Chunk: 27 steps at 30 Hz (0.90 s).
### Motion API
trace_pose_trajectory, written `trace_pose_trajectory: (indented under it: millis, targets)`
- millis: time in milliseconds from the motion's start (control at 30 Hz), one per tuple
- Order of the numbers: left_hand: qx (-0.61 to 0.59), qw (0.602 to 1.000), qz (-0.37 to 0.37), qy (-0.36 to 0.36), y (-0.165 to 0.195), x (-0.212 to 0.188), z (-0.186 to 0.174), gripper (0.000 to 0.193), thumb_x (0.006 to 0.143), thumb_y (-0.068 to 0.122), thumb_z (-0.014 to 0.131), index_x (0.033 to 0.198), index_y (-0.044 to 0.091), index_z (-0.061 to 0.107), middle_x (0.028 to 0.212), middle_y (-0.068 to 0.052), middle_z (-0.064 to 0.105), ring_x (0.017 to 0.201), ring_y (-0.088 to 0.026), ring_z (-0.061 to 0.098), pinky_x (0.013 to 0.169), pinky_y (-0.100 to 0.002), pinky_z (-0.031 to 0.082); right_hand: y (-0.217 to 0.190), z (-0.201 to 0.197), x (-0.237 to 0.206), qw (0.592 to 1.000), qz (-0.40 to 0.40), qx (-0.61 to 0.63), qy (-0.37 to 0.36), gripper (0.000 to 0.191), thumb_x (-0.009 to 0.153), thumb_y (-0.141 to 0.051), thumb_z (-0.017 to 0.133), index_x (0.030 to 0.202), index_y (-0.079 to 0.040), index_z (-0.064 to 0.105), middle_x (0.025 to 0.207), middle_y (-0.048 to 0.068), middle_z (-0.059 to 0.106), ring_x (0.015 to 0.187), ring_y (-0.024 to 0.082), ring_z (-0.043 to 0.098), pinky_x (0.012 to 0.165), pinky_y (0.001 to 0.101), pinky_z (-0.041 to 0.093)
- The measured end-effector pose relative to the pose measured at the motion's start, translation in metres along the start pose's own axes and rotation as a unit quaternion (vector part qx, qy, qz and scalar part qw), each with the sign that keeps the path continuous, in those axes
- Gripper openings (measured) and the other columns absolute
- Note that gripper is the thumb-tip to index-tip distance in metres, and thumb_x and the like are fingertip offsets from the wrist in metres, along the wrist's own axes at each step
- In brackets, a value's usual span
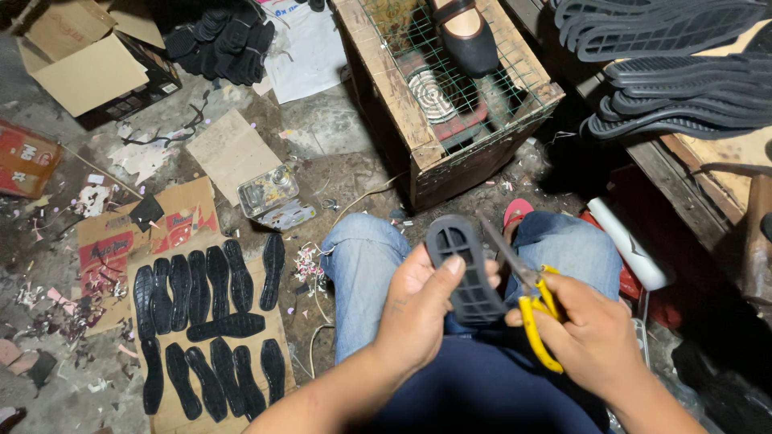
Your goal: The person trims the edges of black rubber shoe soles using yellow-handled shears. They hold each sole in one hand, cut along the perimeter, and place the trimmed soles on a nearby wooden surface.
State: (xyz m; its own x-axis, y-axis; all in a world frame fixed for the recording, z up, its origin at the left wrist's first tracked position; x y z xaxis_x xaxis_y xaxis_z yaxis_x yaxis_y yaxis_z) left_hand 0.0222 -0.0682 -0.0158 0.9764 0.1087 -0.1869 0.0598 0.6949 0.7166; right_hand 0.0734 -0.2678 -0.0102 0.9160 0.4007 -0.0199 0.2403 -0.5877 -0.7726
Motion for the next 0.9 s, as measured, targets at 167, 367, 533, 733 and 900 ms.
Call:
trace_pose_trajectory:
  millis: [167,367,533,733,900]
  targets:
    - [-0.115,0.993,-0.007,0.031,0.017,0.021,-0.012,0.027,0.104,0.029,0.058,0.116,0.005,0.056,0.086,-0.005,0.06,0.074,-0.015,0.057,0.07,-0.031,0.05,0.028,-0.003,-0.003,0.997,0.02,0.077,-0.003,0.044,0.084,-0.009,0.068,0.126,-0.005,0.057,0.087,0.003,0.073,0.079,0.012,0.078,0.066,0.0264,0.058]
    - [-0.345,0.929,-0.051,-0.121,0.035,0.037,-0.014,0.031,0.104,0.033,0.055,0.113,0.004,0.06,0.078,-0.003,0.052,0.064,-0.012,0.048,0.061,-0.026,0.041,0.061,0.018,-0.004,0.994,-0.01,0.106,-0.002,0.058,0.076,-0.009,0.078,0.128,-0.003,0.052,0.099,0.005,0.064,0.091,0.012,0.062,0.08,0.026,0.05]
    - [-0.368,0.913,-0.062,-0.162,0.038,0.039,-0.014,0.032,0.105,0.033,0.056,0.113,0.003,0.062,0.078,-0.003,0.052,0.062,-0.011,0.048,0.059,-0.026,0.042,0.089,0.035,-0.007,0.981,0.04,0.183,-0.051,0.057,0.076,-0.006,0.078,0.127,-0.002,0.054,0.099,0.007,0.062,0.09,0.012,0.061,0.075,0.0274,0.052]
    - [-0.289,0.949,0.019,-0.123,0.055,0.039,-0.008,0.029,0.107,0.031,0.059,0.114,0.003,0.06,0.081,-0.005,0.057,0.067,-0.013,0.054,0.064,-0.027,0.048,0.094,0.039,-0.006,0.976,0.063,0.195,-0.071,0.058,0.077,0.0,0.071,0.132,-0.002,0.053,0.1,0.007,0.066,0.091,0.015,0.07,0.079,0.0284,0.055]
    - [-0.003,0.995,0.103,0.016,0.073,0.032,0.0,0.026,0.099,0.014,0.061,0.121,0.003,0.055,0.114,-0.015,0.069,0.1,-0.023,0.07,0.09,-0.04,0.059,0.074,0.034,-0.004,0.961,0.079,0.252,-0.076,0.051,0.081,0.002,0.064,0.131,0.0,0.053,0.1,0.009,0.063,0.092,0.018,0.074,0.08,0.0299,0.057]
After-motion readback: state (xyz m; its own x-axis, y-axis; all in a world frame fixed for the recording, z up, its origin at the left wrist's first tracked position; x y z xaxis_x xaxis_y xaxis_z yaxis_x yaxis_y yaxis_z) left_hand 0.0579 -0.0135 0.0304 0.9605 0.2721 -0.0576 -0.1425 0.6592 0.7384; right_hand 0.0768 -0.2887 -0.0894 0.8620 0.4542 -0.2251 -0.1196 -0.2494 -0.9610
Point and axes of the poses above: each hand's wrist, its own x-axis towards the middle knuckle, its own z-axis out of the palm, y = z × x, the point moved 5 cm from there along x, towards the middle knuckle
